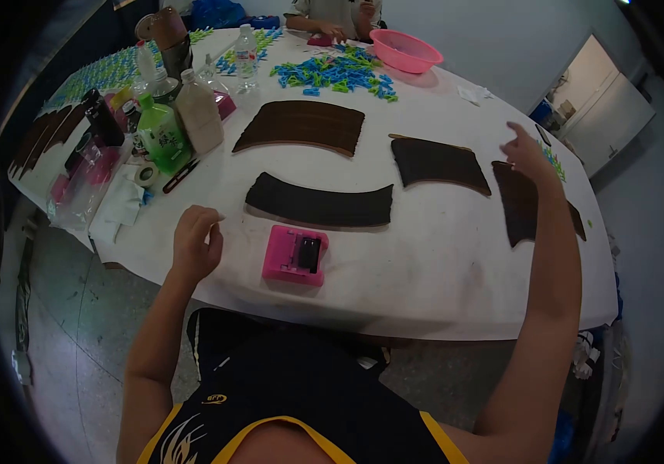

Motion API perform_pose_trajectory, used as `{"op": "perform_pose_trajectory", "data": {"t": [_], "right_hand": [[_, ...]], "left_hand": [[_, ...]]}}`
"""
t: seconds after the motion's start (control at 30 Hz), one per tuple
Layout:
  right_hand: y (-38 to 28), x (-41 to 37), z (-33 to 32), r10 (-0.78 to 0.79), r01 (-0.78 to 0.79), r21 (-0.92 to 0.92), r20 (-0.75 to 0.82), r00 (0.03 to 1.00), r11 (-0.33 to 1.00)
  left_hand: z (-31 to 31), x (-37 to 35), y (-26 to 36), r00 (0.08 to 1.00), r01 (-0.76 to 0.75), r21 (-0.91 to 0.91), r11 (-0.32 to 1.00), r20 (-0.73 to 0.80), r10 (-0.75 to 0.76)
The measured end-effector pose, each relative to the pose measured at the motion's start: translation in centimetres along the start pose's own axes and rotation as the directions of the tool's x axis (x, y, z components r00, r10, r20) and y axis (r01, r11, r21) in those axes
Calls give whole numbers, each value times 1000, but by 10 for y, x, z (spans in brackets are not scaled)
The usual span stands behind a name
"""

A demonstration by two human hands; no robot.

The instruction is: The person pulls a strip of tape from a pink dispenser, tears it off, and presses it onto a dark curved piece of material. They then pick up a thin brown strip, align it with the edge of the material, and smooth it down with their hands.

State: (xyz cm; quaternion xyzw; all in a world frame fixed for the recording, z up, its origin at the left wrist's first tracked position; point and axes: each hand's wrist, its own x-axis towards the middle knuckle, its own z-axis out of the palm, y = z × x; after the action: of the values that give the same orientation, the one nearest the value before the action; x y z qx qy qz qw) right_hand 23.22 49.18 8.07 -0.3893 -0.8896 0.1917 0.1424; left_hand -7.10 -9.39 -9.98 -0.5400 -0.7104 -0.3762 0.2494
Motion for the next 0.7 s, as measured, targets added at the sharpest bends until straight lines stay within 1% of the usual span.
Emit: {"op": "perform_pose_trajectory", "data": {"t": [0.03, 0.07, 0.13, 0.17, 0.23, 0.27, 0.3, 0.33, 0.4, 0.47, 0.53, 0.57, 0.63, 0.67, 0.7], "right_hand": [[-15, 7, -8, -88, 91, 31, -95, 992, 995], [-33, 3, -11, -98, 101, 35, -86, 992, 994], [-74, -4, -3, -236, 266, 87, -261, 936, 960], [-83, -8, 8, -245, 275, 87, -255, 935, 958], [-95, -25, 39, -374, 398, 57, -237, 896, 916], [-103, -40, 60, -403, 434, 86, -247, 881, 897], [-103, -49, 84, -385, 426, 165, -229, 894, 890], [-100, -58, 109, -365, 410, 242, -209, 907, 880], [-98, -83, 159, -375, 431, 370, -216, 902, 823], [-102, -109, 201, -395, 467, 320, -266, 879, 824], [-103, -129, 236, -459, 555, 264, -347, 818, 789], [-104, -137, 243, -454, 551, 266, -349, 820, 791], [-111, -149, 257, -546, 630, 195, -351, 761, 752], [-108, -151, 268, -517, 615, 237, -368, 773, 752], [-105, -151, 275, -519, 620, 243, -370, 770, 746]], "left_hand": [[-8, 8, 13, 1000, 8, 14, 1000, 2, -8], [-20, 19, 31, 995, -100, -37, 994, -9, 100], [-50, 46, 74, 953, -304, -118, 945, -28, 303], [-70, 60, 98, 917, -398, -148, 905, -32, 398], [-105, 75, 142, 843, -525, -332, 784, -76, 533], [-118, 71, 164, 870, -483, -367, 795, -96, 484], [-124, 65, 179, 894, -440, -404, 802, -114, 433], [-124, 61, 179, 898, -432, -409, 803, -113, 426], [-128, 39, 187, 896, -432, -440, 787, -110, 430], [-127, 36, 183, 890, -438, -463, 771, -107, 442], [-136, 23, 175, 880, -452, -489, 746, -107, 463], [-137, 15, 174, 874, -460, -499, 735, -106, 474], [-125, 28, 183, 865, -471, -502, 726, -100, 492], [-121, 34, 183, 860, -477, -500, 723, -97, 501], [-118, 39, 183, 855, -484, -500, 718, -95, 510]]}}
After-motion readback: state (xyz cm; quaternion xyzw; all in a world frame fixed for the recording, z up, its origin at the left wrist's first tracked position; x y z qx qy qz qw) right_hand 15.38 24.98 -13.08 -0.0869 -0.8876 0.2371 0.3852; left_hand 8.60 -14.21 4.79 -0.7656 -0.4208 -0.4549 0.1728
